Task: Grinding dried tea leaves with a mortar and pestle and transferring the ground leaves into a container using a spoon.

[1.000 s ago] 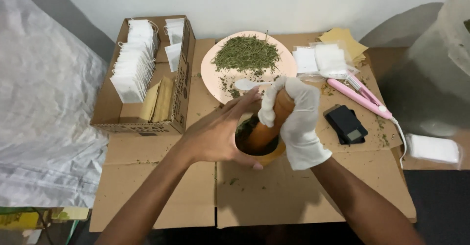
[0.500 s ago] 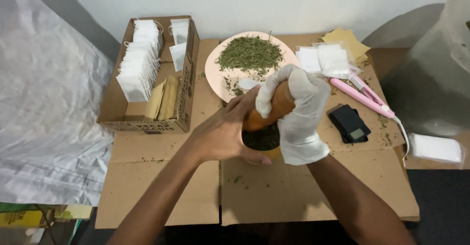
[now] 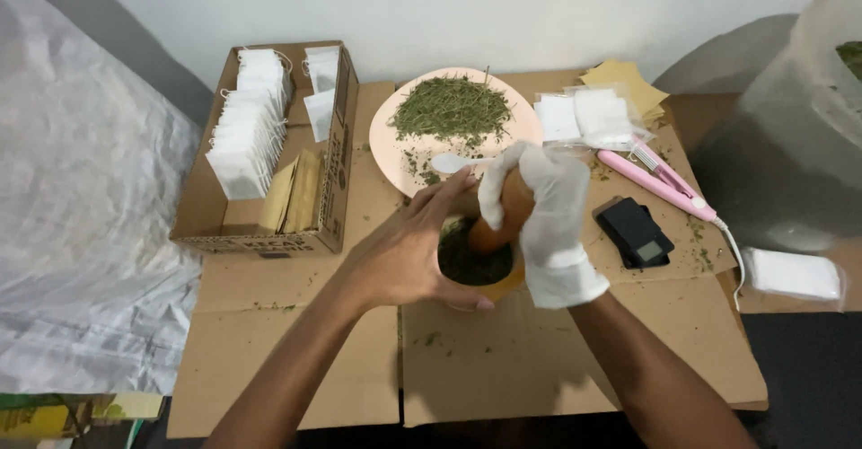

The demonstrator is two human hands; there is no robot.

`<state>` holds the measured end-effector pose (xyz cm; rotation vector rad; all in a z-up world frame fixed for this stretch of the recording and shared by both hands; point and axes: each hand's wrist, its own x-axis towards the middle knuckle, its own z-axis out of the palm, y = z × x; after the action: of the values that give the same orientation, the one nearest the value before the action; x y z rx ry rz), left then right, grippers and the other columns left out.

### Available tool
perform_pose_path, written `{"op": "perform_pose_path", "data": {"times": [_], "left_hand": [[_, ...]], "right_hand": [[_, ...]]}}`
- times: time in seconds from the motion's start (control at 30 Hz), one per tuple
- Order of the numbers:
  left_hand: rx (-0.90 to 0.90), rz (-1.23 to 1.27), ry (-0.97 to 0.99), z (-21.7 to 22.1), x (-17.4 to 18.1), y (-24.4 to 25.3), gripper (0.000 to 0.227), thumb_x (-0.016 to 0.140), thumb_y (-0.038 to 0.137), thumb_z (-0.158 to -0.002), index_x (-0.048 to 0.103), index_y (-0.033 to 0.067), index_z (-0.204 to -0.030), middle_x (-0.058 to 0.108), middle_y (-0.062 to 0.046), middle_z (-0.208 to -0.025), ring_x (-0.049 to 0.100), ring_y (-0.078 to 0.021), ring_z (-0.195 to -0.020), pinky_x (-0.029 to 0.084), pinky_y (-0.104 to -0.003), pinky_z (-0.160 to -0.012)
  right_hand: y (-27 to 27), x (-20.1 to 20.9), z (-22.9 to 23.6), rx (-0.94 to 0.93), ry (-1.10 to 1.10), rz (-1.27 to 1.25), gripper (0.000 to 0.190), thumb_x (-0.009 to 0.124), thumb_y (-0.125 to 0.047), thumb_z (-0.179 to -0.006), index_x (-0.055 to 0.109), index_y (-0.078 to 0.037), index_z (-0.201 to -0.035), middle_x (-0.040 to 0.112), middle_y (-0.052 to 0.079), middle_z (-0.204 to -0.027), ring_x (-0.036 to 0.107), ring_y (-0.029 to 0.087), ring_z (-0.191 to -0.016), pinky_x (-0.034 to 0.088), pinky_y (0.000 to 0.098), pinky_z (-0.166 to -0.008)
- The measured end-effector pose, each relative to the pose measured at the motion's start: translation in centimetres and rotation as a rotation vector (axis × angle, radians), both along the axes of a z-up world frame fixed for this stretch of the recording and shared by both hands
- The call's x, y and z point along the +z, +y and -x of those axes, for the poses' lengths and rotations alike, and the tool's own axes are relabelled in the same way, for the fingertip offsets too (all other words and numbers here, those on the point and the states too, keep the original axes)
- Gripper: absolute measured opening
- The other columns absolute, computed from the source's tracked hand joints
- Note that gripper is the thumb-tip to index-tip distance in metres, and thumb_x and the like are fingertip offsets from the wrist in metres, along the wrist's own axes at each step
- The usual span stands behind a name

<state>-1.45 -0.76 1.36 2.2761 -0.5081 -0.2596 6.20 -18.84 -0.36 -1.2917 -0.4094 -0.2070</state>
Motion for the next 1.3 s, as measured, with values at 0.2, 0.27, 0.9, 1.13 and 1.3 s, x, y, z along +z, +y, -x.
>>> {"op": "perform_pose_path", "data": {"times": [0.2,0.27,0.9,1.13,1.3], "left_hand": [[0.003,0.023,-0.022,-0.5,-0.8,-0.1,0.165,0.096,0.069,-0.057,0.004,0.0059,-0.177,0.033,-0.018,-0.179,0.018,-0.0412,-0.167,0.025,-0.064,-0.133],[0.0,0.028,-0.009,-0.2,-0.1,-0.2,0.164,0.097,0.066,-0.057,0.004,0.0057,-0.177,0.033,-0.018,-0.179,0.018,-0.0416,-0.167,0.026,-0.064,-0.132],[-0.029,-0.073,-0.05,-0.7,-0.3,0.1,0.164,0.1,0.068,-0.055,0.01,0.0038,-0.177,0.035,-0.018,-0.178,0.026,-0.0388,-0.166,0.025,-0.057,-0.135],[-0.006,-0.074,0.002,-0.5,0.2,0.2,0.164,0.096,0.073,-0.055,0.011,0.0025,-0.176,0.034,-0.02,-0.178,0.022,-0.0418,-0.166,0.023,-0.059,-0.135],[0.02,-0.12,0.037,-0.4,0.8,0.2,0.168,0.094,0.079,-0.049,0.014,0.0007,-0.175,0.033,-0.021,-0.178,0.024,-0.0416,-0.165,0.023,-0.057,-0.136]], "right_hand": [[-1.4,-1.4,-0.2,0.106,0.015,-0.042,0.065,0.042,-0.043,-0.11,0.06,0.007,-0.072,0.049,0.025,-0.042,0.056,0.034,-0.032,0.044,0.0363,-0.034],[-2.0,-1.5,-0.8,0.117,0.011,-0.059,0.066,0.042,-0.044,-0.11,0.06,0.007,-0.073,0.05,0.025,-0.042,0.056,0.035,-0.033,0.044,0.0371,-0.034],[-2.7,-3.3,-5.3,0.425,0.025,-0.206,0.073,0.034,-0.05,-0.113,0.062,0.008,-0.078,0.052,0.026,-0.051,0.058,0.041,-0.04,0.044,0.0465,-0.04],[-2.5,-4.8,-6.3,0.518,0.047,-0.256,0.076,0.031,-0.052,-0.114,0.063,0.008,-0.079,0.052,0.026,-0.054,0.058,0.043,-0.042,0.044,0.0494,-0.042],[-0.1,-4.4,-9.2,0.612,0.062,-0.299,0.079,0.029,-0.055,-0.114,0.063,0.008,-0.081,0.053,0.027,-0.057,0.059,0.045,-0.044,0.044,0.0523,-0.044]]}}
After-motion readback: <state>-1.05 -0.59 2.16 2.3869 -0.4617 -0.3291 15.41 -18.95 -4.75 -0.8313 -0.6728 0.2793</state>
